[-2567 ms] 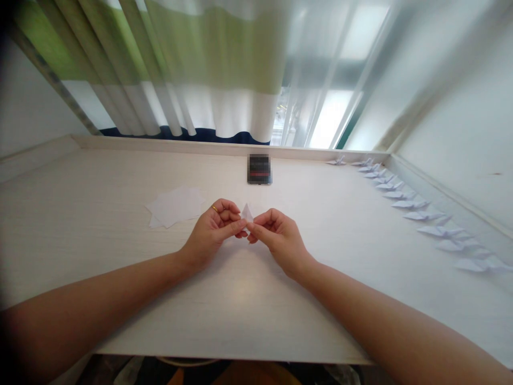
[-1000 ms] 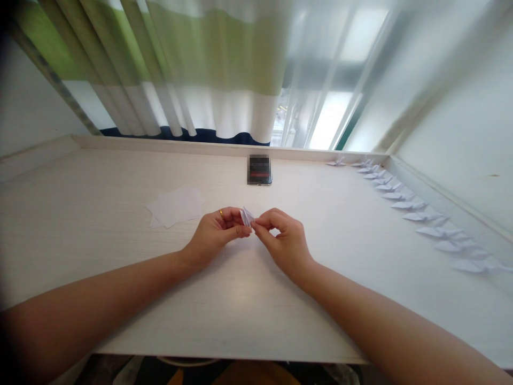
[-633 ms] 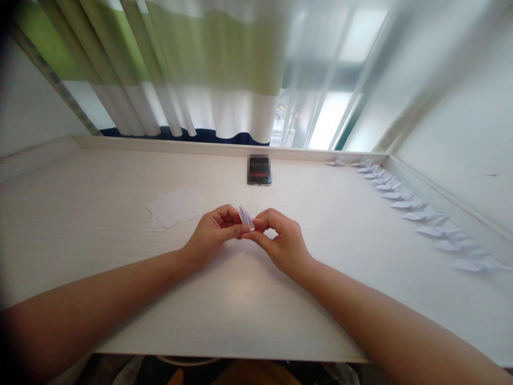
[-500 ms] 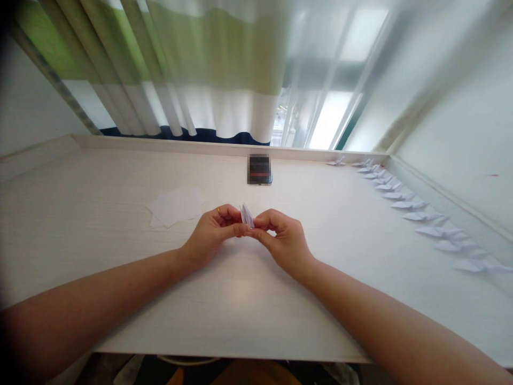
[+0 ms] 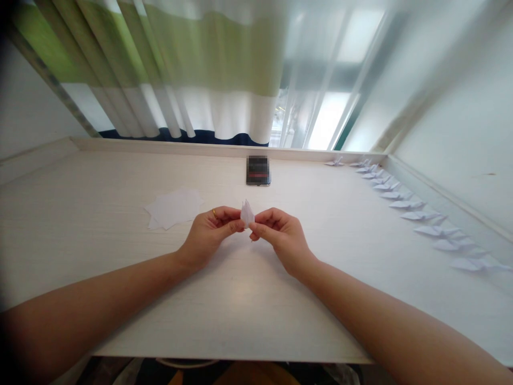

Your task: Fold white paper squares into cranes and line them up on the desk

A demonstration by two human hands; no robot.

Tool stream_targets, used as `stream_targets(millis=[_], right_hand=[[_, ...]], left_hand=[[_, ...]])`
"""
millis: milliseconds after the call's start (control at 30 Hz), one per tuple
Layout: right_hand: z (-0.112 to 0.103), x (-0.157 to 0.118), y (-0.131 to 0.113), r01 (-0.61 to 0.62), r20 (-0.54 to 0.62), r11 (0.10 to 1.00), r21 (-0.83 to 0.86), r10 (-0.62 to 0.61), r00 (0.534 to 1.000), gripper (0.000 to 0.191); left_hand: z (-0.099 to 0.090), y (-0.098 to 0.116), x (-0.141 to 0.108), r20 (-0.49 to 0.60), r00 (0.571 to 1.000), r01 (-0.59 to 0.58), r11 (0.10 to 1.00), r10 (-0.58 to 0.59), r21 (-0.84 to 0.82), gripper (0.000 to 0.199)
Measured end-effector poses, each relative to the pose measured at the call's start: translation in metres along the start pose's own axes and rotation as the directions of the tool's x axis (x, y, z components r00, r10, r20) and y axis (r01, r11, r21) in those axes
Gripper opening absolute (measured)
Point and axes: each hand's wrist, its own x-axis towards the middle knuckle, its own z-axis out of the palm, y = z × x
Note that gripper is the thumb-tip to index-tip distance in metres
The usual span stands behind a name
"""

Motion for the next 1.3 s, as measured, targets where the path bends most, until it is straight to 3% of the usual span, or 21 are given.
stream_targets(millis=[133, 333, 867, 1300], right_hand=[[0.0018, 0.0006, 0.0004, 0.003, 0.015, 1.0, 0.022, -0.003, 1.0, 0.015], [0.002, 0.0005, 0.0004, 0.112, 0.037, 0.994, 0.016, -0.112, 0.993, 0.021], [0.0007, 0.0003, -0.0024, 0.03, 0.038, 0.996, -0.086, -0.027, 0.999, 0.016], [-0.0013, 0.0004, -0.0029, 0.021, 0.045, 0.999, -0.036, -0.02, 0.999, 0.006]], left_hand=[[0.0015, 0.0015, -0.0003, -0.03, 0.999, -0.025, 1.0, 0.025, -0.014, 0.022], [0.0027, 0.0034, -0.0017, -0.043, 0.998, -0.045, 0.998, 0.046, 0.033, 0.014], [-0.0007, 0.0039, 0.0001, 0.021, 0.998, -0.054, 0.997, 0.052, 0.063, 0.02], [-0.0038, 0.0031, 0.0008, 0.106, 0.994, -0.001, 1.0, -0.001, 0.012, 0.017]])
